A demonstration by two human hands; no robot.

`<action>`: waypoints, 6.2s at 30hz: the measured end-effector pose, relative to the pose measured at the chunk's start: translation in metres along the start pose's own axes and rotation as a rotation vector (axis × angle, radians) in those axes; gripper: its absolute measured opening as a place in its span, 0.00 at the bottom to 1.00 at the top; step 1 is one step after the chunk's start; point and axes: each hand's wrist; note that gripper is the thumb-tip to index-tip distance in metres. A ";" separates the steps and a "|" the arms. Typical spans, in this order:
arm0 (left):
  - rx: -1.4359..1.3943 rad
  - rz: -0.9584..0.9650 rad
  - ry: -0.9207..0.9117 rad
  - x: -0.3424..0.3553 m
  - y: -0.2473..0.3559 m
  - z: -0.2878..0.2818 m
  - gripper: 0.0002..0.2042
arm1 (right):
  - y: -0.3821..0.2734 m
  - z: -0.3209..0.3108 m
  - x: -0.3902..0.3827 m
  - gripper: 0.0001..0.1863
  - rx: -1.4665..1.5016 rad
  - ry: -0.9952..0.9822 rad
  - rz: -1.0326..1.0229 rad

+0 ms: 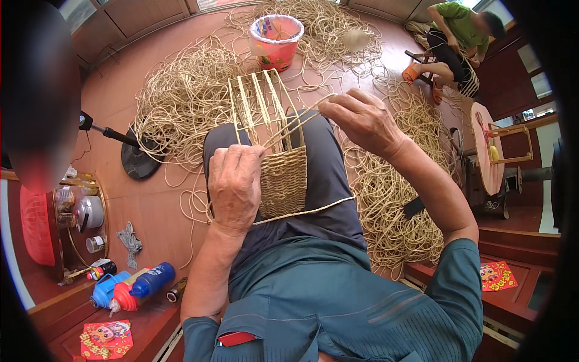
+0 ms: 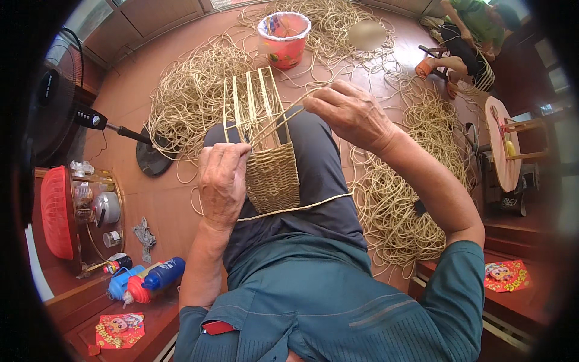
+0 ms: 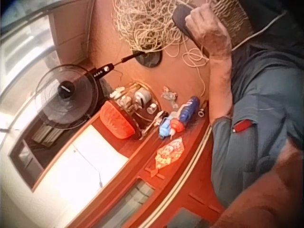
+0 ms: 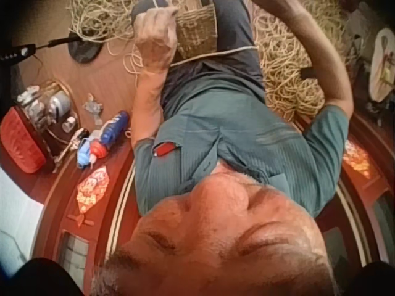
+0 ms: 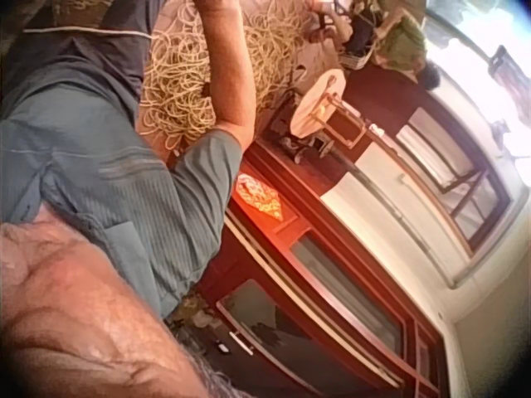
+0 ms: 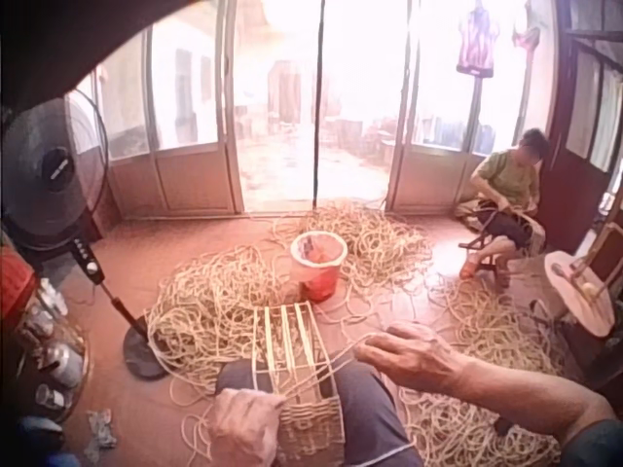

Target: Weaving a straw or rattan basket while sitting on the floor surrounded by materials.

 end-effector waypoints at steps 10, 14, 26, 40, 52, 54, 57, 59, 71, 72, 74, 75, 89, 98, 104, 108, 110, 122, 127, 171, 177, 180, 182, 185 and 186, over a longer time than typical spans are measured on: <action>0.049 -0.008 -0.042 0.004 0.010 0.007 0.08 | -0.019 0.017 0.049 0.05 0.044 0.179 0.142; 0.054 -0.049 -0.042 0.009 0.014 0.011 0.04 | -0.036 0.029 0.068 0.03 0.163 0.256 0.254; 0.046 -0.105 -0.149 0.012 0.020 0.009 0.05 | -0.087 0.041 0.042 0.20 0.472 0.012 0.505; -0.034 -0.263 -0.240 0.005 0.027 0.002 0.07 | -0.098 0.049 0.048 0.34 0.570 -0.058 0.599; 0.081 0.142 -0.053 -0.003 0.025 0.021 0.22 | -0.093 0.039 -0.004 0.13 1.197 0.335 1.068; 0.080 0.149 -0.053 -0.005 0.025 0.024 0.22 | -0.087 0.042 -0.005 0.13 1.228 0.340 1.032; 0.091 0.154 -0.068 -0.007 0.026 0.025 0.23 | -0.077 0.050 0.000 0.13 1.244 0.342 0.991; 0.106 0.153 -0.078 -0.006 0.027 0.025 0.23 | -0.073 0.056 0.005 0.13 1.235 0.344 0.962; 0.222 0.144 -0.225 0.007 0.037 0.024 0.19 | -0.077 0.061 -0.023 0.13 1.265 0.182 1.012; 0.208 0.127 -0.240 0.008 0.038 0.023 0.18 | -0.078 0.063 -0.025 0.13 1.326 0.145 1.004; 0.197 0.117 -0.256 0.012 0.039 0.022 0.17 | -0.079 0.066 -0.027 0.14 1.432 0.121 0.976; 0.175 0.103 -0.264 0.013 0.040 0.021 0.16 | -0.079 0.066 -0.028 0.14 1.434 0.133 0.966; 0.109 0.064 -0.287 0.020 0.044 0.018 0.13 | -0.077 0.069 -0.033 0.13 1.568 0.107 1.047; 0.114 0.055 -0.298 0.023 0.044 0.017 0.10 | -0.073 0.064 -0.033 0.14 1.582 -0.011 1.069; 0.086 0.039 -0.280 0.021 0.044 0.017 0.09 | -0.066 0.066 -0.029 0.18 0.964 -0.202 0.714; 0.083 0.045 -0.260 0.022 0.044 0.017 0.09 | -0.067 0.062 -0.028 0.17 1.082 -0.095 0.771; 0.072 0.035 -0.280 0.022 0.044 0.017 0.09 | -0.066 0.061 -0.029 0.17 1.349 -0.137 1.004; 0.025 0.008 -0.246 0.021 0.043 0.019 0.09 | -0.050 0.065 -0.027 0.21 1.650 -0.210 0.929; 0.036 0.007 -0.224 0.020 0.043 0.020 0.09 | -0.045 0.058 -0.016 0.23 1.619 -0.348 0.947; -0.040 0.003 -0.162 0.019 0.037 0.022 0.08 | -0.073 0.058 -0.029 0.15 0.794 -0.242 0.653; -0.027 0.010 -0.147 0.015 0.032 0.027 0.09 | -0.072 0.048 -0.029 0.08 1.004 -0.143 1.019; -0.024 0.020 -0.138 0.017 0.031 0.028 0.09 | -0.068 0.045 -0.029 0.10 1.152 -0.121 1.047; -0.039 0.017 -0.136 0.018 0.031 0.027 0.09 | -0.065 0.043 -0.032 0.12 1.440 -0.071 0.996; -0.078 -0.013 -0.159 0.019 0.033 0.025 0.09 | -0.063 0.044 -0.040 0.12 1.554 -0.078 1.068; -0.086 -0.017 -0.155 0.020 0.033 0.024 0.09 | -0.063 0.045 -0.041 0.10 1.630 -0.063 1.088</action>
Point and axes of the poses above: each hand's wrist, its own x-axis towards the middle knuckle, its own z-axis out of the palm, y = z × x, and after that the axes turned 1 degree about -z, right-handed
